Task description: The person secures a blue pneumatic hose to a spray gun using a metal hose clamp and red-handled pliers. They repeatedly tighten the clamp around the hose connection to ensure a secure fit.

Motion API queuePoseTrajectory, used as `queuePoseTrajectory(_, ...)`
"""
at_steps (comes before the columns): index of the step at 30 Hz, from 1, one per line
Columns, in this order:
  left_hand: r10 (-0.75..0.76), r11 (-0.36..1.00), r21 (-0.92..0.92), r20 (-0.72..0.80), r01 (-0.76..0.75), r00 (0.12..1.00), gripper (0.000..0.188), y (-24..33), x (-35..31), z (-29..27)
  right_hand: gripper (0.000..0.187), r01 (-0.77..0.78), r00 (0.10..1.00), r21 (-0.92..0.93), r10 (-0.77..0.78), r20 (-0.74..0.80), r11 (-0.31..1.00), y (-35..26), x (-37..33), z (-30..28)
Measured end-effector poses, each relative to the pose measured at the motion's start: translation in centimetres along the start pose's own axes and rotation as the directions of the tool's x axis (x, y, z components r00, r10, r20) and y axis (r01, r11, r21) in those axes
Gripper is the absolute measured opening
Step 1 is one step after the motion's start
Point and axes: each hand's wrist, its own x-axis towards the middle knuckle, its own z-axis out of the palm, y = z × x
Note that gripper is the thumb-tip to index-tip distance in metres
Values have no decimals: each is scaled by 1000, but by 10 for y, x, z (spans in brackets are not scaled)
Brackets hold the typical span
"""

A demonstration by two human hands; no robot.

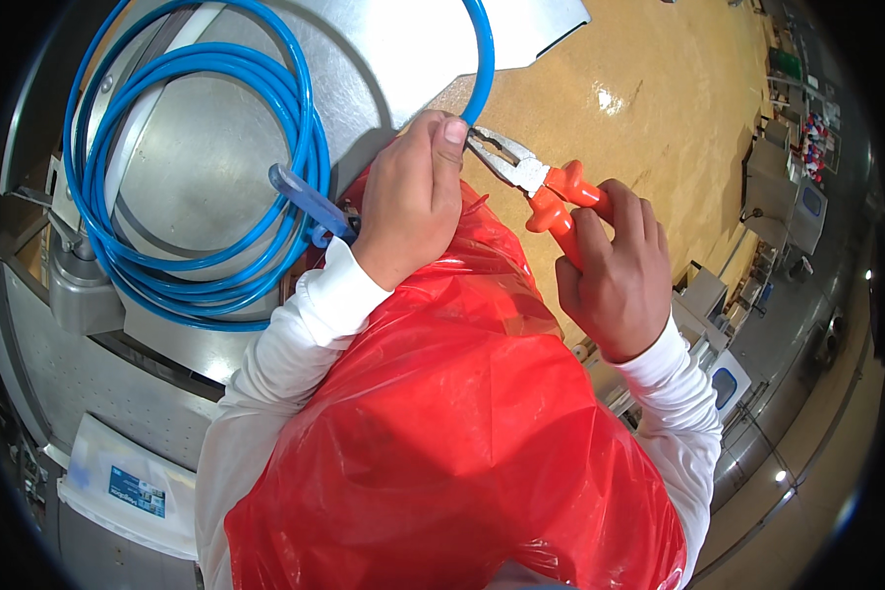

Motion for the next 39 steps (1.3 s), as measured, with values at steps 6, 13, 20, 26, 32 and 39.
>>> queuePoseTrajectory(6, 25, 999, -34, -57, -27, 998, 45, -4, -4, 5, 29, -243, 917, 626, -35, 397, 741, 21, 17, -17)
queuePoseTrajectory(13, -26, 999, -34, 22, 26, 999, 40, 2, -4, -2, 12, -860, 510, 366, -622, 594, -356, 79, 41, 19)
queuePoseTrajectory(20, -67, 994, -81, 3, 67, 998, 43, -1, -3, -7, 24, -822, 548, 529, -549, 631, -212, 63, 30, 14)
queuePoseTrajectory(26, -102, 990, -104, -40, 97, 994, 45, -1, -3, -9, 39, 122, 990, 223, -135, 45, 967, 28, 16, -13)
queuePoseTrajectory(32, -69, 993, -96, -64, 63, 996, 46, -4, -4, -7, 33, 89, 991, -92, -97, -90, 992, 6, 17, -9)
queuePoseTrajectory(39, -60, 996, -71, -61, 55, 996, 44, 0, -4, -9, 46, 82, 994, -167, -93, -61, 983, 3, 16, -8)
